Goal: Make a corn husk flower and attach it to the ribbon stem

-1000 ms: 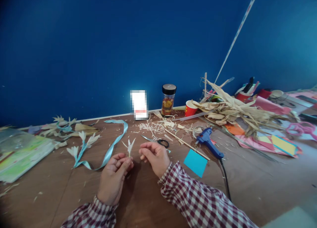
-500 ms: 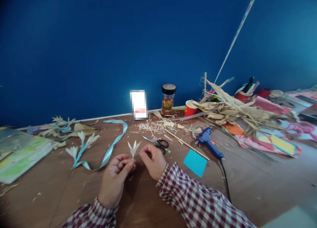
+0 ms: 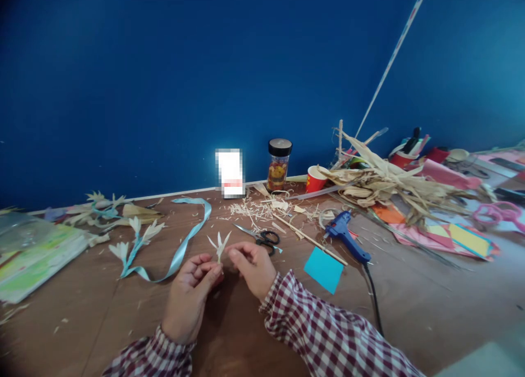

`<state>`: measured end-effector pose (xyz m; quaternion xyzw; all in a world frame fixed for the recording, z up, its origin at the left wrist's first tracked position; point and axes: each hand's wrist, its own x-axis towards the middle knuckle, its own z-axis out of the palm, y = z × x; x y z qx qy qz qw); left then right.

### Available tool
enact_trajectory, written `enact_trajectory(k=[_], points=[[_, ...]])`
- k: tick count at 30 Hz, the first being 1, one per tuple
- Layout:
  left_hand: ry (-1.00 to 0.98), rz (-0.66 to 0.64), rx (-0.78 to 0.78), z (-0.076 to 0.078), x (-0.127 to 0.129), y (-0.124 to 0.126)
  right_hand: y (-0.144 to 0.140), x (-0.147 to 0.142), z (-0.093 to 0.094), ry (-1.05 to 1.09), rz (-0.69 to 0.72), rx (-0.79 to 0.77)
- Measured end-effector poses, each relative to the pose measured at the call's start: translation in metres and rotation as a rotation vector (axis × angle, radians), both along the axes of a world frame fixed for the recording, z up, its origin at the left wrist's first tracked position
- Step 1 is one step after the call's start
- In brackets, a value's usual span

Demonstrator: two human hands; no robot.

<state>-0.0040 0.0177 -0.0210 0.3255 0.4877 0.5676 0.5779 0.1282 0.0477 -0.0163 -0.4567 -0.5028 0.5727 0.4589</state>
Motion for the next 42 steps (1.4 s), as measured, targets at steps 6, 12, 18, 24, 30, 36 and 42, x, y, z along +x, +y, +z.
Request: enact_trajectory(k=[6, 12, 18, 24, 30, 36, 42], points=[[0.085, -0.017, -0.003, 0.0017, 0.002, -0.003, -0.0015, -0.0017, -0.0015, 0.045, 0.08, 0.02], [0.152, -0.042, 0.014, 0.0018, 0.0027, -0.0044, -0.0015, -0.0015, -0.0017, 0.014, 0.052, 0.021], [0.183, -0.058, 0.036, -0.0002, 0.0026, -0.0044, -0.0026, -0.0013, 0.0044, -0.007, 0.097, 0.051], [0.188, 0.008, 0.044, 0.003, 0.0002, -0.0043, -0.0023, -0.0029, 0.0057, 0.046, 0.1, -0.01], [0.267, 0.022, 0.034, 0.0055, 0.0021, -0.0051, -0.0014, -0.0031, 0.0014, 0.047, 0.085, 0.029], [0.345, 0.015, 0.062, 0.0046, 0.0025, -0.0062, -0.0014, -0.0032, 0.0021, 0.027, 0.077, 0.039], [0.428, 0.034, 0.099, 0.0025, 0.0009, -0.0069, -0.0029, -0.0022, -0.0002, -0.014, 0.081, 0.06]])
